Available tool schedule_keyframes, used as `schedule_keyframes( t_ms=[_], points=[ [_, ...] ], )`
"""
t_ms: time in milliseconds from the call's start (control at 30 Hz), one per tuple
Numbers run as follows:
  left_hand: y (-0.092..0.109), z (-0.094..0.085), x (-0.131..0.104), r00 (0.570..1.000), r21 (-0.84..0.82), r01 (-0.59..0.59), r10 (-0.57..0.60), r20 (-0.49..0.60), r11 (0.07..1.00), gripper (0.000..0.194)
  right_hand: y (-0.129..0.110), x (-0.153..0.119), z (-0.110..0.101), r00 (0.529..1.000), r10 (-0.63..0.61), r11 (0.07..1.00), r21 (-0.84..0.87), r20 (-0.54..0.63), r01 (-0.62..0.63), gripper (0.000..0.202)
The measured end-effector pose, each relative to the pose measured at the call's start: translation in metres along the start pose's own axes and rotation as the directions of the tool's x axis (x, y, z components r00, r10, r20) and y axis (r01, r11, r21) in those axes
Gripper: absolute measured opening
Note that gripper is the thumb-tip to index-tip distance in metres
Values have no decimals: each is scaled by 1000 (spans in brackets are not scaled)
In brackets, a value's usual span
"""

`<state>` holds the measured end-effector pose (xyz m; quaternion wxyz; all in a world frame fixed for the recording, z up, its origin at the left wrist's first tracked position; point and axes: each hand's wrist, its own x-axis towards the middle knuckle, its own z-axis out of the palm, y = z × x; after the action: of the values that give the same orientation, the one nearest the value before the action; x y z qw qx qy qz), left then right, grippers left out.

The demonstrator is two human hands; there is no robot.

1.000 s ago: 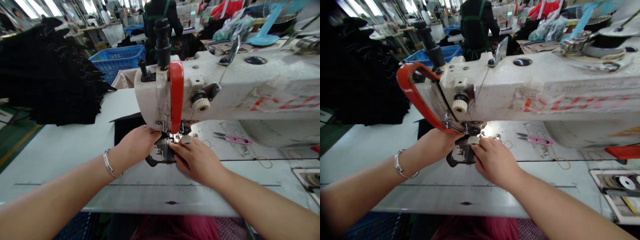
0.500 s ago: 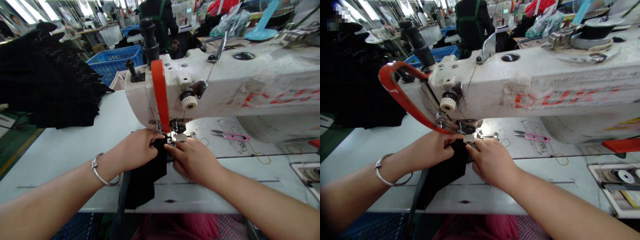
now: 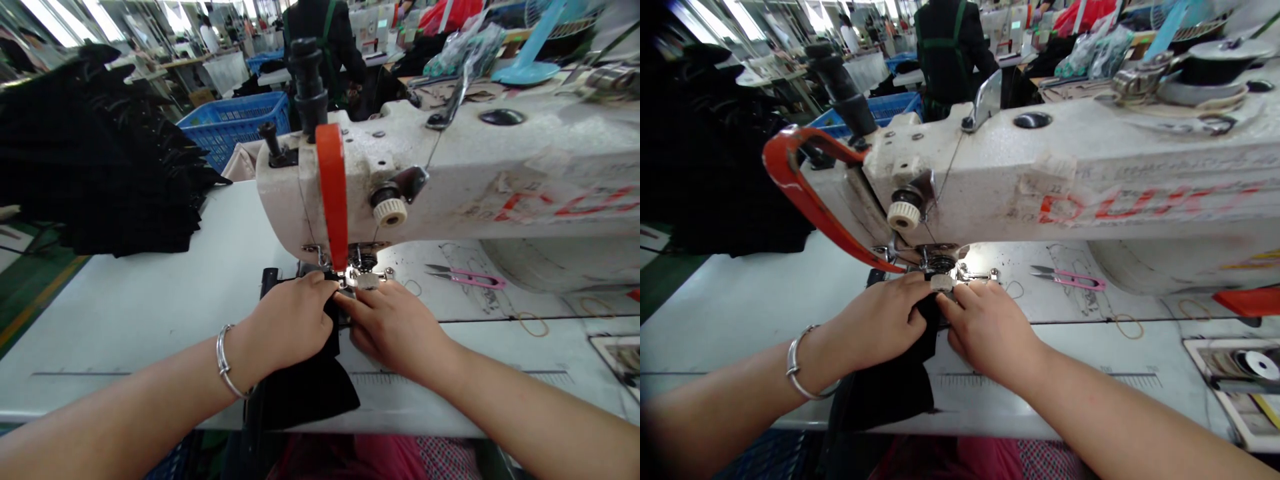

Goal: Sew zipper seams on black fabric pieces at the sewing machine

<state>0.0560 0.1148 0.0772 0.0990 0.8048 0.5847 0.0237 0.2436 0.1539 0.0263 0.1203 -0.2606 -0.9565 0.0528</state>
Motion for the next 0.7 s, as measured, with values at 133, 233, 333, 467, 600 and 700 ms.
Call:
schedule_keyframes(
  t_ms=[133, 233, 333, 467, 600, 700],
  points=[
    [2, 2, 5, 1000, -11, -6, 6, 0, 1000, 30, 0, 1, 0, 1000, 16, 1000, 18, -15, -16, 44],
    [0, -1, 4, 1000, -71, -13, 14, 23, 997, 21, 0, 2, 0, 1000, 29, 999, 33, -7, -29, 42],
    [-13, -4, -16, 999, -184, -2, -6, -43, 983, 26, 0, 3, -1, 998, 55, 997, 44, 30, -57, 42],
    [-39, 4, -65, 880, -154, 371, -400, -256, 916, 48, -1, 3, -3, 997, 70, 996, 50, 45, -73, 38],
    [-52, 20, -89, 842, -203, 500, -528, -114, 842, 47, -4, 4, -4, 1000, -5, 998, 70, 29, 3, 27],
    [-47, 21, -81, 827, -419, 507, -563, -10, 753, 41, -3, 4, -3, 999, -43, 996, 74, -22, 45, 21]
  ],
)
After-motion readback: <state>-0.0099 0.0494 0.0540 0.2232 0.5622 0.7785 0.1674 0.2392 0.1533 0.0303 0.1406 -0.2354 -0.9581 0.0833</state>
